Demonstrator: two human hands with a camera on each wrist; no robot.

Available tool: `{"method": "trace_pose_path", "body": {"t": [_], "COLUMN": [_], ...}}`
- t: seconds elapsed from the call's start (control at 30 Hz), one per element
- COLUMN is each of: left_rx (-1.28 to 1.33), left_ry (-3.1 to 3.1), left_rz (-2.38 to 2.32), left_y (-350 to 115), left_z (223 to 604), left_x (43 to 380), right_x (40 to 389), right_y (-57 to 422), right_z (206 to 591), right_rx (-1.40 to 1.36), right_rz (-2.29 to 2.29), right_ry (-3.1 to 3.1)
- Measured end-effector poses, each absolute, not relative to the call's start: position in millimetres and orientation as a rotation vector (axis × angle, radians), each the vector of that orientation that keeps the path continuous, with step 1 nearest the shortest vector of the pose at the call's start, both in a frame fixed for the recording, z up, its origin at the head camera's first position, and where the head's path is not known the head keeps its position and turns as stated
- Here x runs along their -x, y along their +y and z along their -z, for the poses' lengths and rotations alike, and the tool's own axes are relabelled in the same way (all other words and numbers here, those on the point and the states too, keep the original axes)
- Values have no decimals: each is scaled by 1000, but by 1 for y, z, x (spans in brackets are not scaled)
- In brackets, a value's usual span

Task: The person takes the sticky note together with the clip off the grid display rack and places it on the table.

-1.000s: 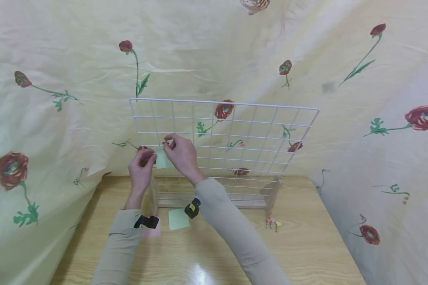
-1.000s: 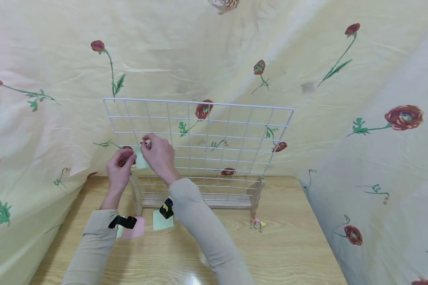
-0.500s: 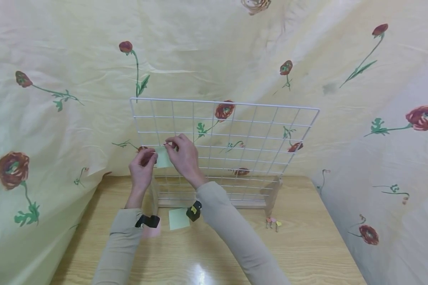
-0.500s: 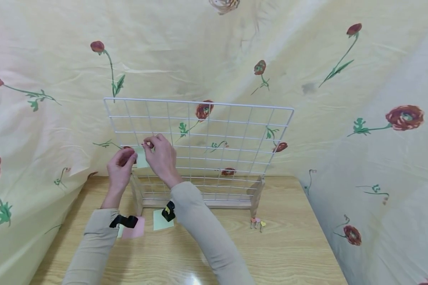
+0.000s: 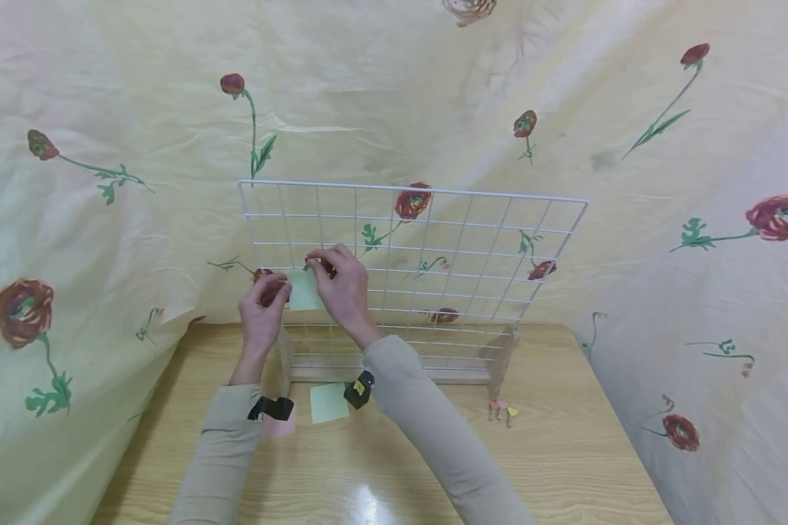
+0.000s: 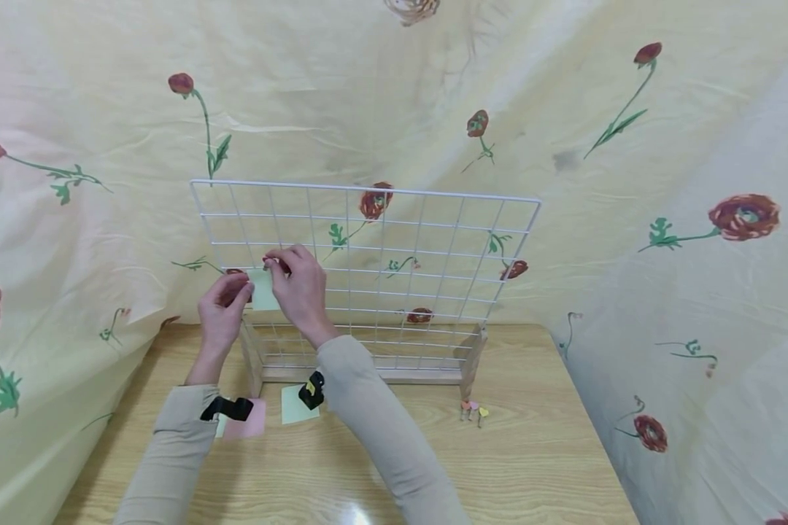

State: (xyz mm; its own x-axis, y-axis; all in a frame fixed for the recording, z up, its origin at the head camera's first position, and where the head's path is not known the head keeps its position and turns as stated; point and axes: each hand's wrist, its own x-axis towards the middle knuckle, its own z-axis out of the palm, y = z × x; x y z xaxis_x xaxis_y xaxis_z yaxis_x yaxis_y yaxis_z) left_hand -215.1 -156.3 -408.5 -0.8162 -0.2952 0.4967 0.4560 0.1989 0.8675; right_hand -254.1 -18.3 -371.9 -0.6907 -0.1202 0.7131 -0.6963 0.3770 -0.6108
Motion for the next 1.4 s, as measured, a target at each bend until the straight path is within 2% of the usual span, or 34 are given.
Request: {"method": "trace_pose_path", "body": {"t": [0.57, 1.13, 1.4], "left_rx": [156, 89, 78], "left_ry": [-1969, -2072, -2106], "left_rz": [1641, 1691, 1687], "left_y": [-161, -171, -177], "left_z": [421, 449, 463], "left_x": [205, 190, 180], "right_x": [251, 245, 224], "right_y": [8, 61, 84], "right_z": [385, 413, 411], "right_rx": [-709, -716, -742], "right_rz": [-1519, -1636, -1612], "right_ry": [-2051, -2132, -2197]}}
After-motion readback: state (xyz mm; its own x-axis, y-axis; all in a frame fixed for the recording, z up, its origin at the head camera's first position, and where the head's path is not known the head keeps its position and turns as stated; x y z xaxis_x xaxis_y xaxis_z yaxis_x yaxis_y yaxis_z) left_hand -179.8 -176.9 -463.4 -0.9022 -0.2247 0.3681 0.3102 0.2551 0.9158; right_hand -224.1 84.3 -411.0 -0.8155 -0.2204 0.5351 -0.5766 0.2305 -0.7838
